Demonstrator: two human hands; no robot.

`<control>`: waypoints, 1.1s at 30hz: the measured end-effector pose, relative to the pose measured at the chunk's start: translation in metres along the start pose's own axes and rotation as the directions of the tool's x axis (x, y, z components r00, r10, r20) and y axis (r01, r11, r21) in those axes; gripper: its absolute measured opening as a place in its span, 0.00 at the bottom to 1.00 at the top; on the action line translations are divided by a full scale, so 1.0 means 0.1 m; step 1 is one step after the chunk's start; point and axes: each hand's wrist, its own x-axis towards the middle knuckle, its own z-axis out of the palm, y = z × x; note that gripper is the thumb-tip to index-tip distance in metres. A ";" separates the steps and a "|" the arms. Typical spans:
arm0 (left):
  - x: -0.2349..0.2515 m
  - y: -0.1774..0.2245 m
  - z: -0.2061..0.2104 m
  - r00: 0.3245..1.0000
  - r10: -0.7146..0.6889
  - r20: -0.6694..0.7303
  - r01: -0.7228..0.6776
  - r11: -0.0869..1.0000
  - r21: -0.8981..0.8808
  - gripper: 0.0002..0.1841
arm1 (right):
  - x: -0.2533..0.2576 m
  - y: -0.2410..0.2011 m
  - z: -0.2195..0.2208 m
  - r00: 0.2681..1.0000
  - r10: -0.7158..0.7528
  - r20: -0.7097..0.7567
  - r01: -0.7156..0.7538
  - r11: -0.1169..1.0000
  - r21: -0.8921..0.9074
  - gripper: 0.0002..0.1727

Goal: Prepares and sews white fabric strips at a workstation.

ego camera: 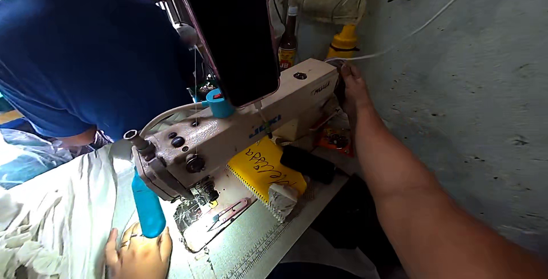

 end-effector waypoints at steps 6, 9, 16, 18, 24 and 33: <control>-0.08 -0.08 -0.20 0.997 0.002 0.080 -0.006 0.999 0.049 0.22 | 0.26 -0.49 -0.04 0.977 0.208 0.043 -0.181 0.924 -0.337 0.23; -0.13 -0.06 -0.22 0.994 0.021 0.104 -0.027 0.998 0.062 0.22 | 0.50 -0.70 0.17 0.954 0.301 0.016 -0.202 0.678 -0.707 0.30; -0.13 -0.19 -0.28 0.993 -0.033 0.115 0.033 0.999 0.001 0.18 | 0.18 -0.14 0.00 0.999 -0.047 0.023 0.052 0.914 -0.404 0.27; -0.14 -0.19 -0.35 0.991 -0.015 0.136 0.015 1.000 0.007 0.16 | 0.14 -0.24 -0.10 0.983 -0.121 0.136 0.172 0.865 -0.472 0.27; -0.19 -0.18 -0.37 0.988 -0.026 0.150 0.026 1.000 0.001 0.16 | 0.42 -1.27 0.32 0.934 0.042 0.354 0.273 0.555 -0.786 0.19; -0.13 -0.25 -0.38 0.994 -0.060 0.089 0.063 0.998 -0.031 0.16 | -0.64 -1.85 0.85 0.794 -0.380 0.475 0.423 0.906 0.017 0.13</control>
